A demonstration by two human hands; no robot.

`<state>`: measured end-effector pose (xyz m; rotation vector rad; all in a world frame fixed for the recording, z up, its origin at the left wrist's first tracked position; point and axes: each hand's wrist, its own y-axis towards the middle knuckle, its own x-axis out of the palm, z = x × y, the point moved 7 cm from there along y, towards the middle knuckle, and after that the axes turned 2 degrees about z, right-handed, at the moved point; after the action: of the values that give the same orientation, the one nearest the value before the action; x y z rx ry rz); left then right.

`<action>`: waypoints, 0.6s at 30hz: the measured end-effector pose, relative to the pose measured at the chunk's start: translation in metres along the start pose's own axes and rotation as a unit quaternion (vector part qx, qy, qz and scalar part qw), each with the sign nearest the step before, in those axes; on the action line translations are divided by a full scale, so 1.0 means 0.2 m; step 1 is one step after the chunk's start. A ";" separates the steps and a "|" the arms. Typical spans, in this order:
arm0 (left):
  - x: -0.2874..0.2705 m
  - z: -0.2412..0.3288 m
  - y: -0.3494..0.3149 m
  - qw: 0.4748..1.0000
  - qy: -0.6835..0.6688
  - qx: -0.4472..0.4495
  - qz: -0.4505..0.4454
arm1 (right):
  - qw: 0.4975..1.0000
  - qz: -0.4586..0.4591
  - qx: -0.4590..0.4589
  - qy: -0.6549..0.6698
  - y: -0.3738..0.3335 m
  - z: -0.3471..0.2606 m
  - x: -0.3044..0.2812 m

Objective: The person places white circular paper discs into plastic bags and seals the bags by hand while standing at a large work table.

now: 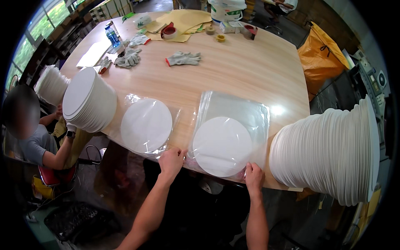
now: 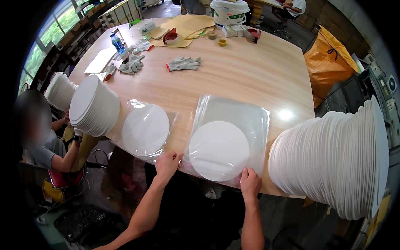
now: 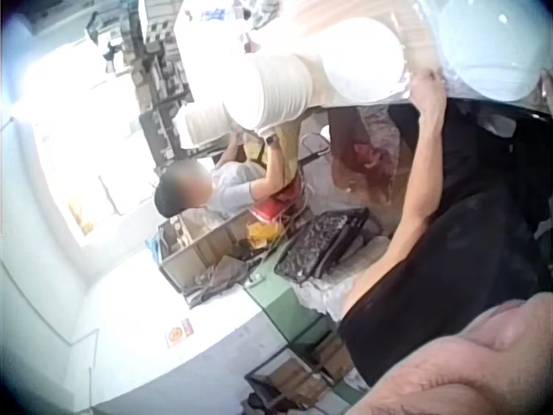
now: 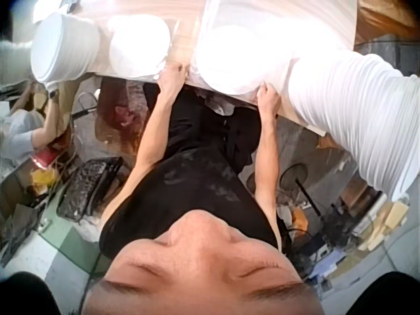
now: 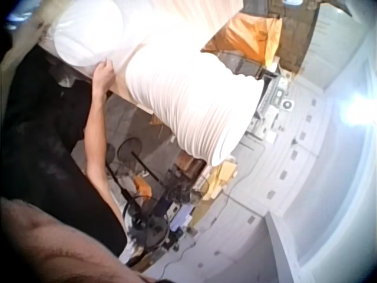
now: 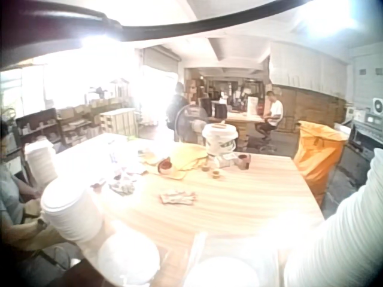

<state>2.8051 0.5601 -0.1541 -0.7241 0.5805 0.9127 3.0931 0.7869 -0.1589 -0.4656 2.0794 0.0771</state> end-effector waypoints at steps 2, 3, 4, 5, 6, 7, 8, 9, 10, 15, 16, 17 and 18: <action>-0.01 0.01 0.01 0.998 0.063 0.015 0.006 | 0.998 0.015 -0.028 -0.046 -0.01 -0.03 -0.01; -0.01 0.01 0.02 0.996 0.086 0.029 0.014 | 0.997 0.025 -0.043 -0.067 -0.01 -0.08 -0.03; -0.01 0.01 0.03 0.993 0.109 0.043 0.022 | 0.995 0.022 -0.036 -0.094 -0.03 -0.11 -0.04; -0.03 0.00 0.02 0.991 0.114 0.056 0.044 | 0.992 0.020 -0.029 -0.121 -0.05 -0.14 -0.05; -0.03 0.01 0.00 0.989 0.117 0.071 0.064 | 0.988 0.019 -0.018 -0.151 -0.06 -0.14 -0.08; -0.04 0.02 -0.01 0.985 0.120 0.087 0.083 | 0.989 0.057 -0.050 -0.123 -0.06 -0.14 -0.10; -0.04 0.03 -0.01 0.985 0.112 0.089 0.100 | 0.988 0.095 -0.081 -0.097 -0.06 -0.13 -0.11; -0.03 0.04 -0.02 0.984 0.104 0.092 0.108 | 0.983 0.131 -0.106 -0.075 -0.07 -0.10 -0.13; -0.02 0.05 -0.03 0.984 0.097 0.095 0.116 | 0.989 0.117 -0.079 -0.039 -0.06 -0.04 -0.11; 0.10 0.24 -0.13 0.959 0.085 0.238 0.132 | 0.990 0.118 -0.073 0.008 -0.02 0.06 -0.09; 0.22 0.37 -0.25 0.928 0.100 0.341 0.115 | 0.992 0.106 -0.066 0.017 -0.02 0.05 -0.07; 0.31 0.46 -0.37 0.887 0.114 0.436 0.106 | 0.993 0.092 -0.067 0.028 0.00 0.03 -0.07; 0.37 0.47 -0.41 0.887 0.123 0.441 0.059 | 0.994 0.085 -0.064 0.025 0.01 0.03 -0.08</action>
<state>2.9255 0.6346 -0.1225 0.0338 1.1698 0.5656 3.1042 0.7938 -0.1485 -0.3696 2.1691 0.3048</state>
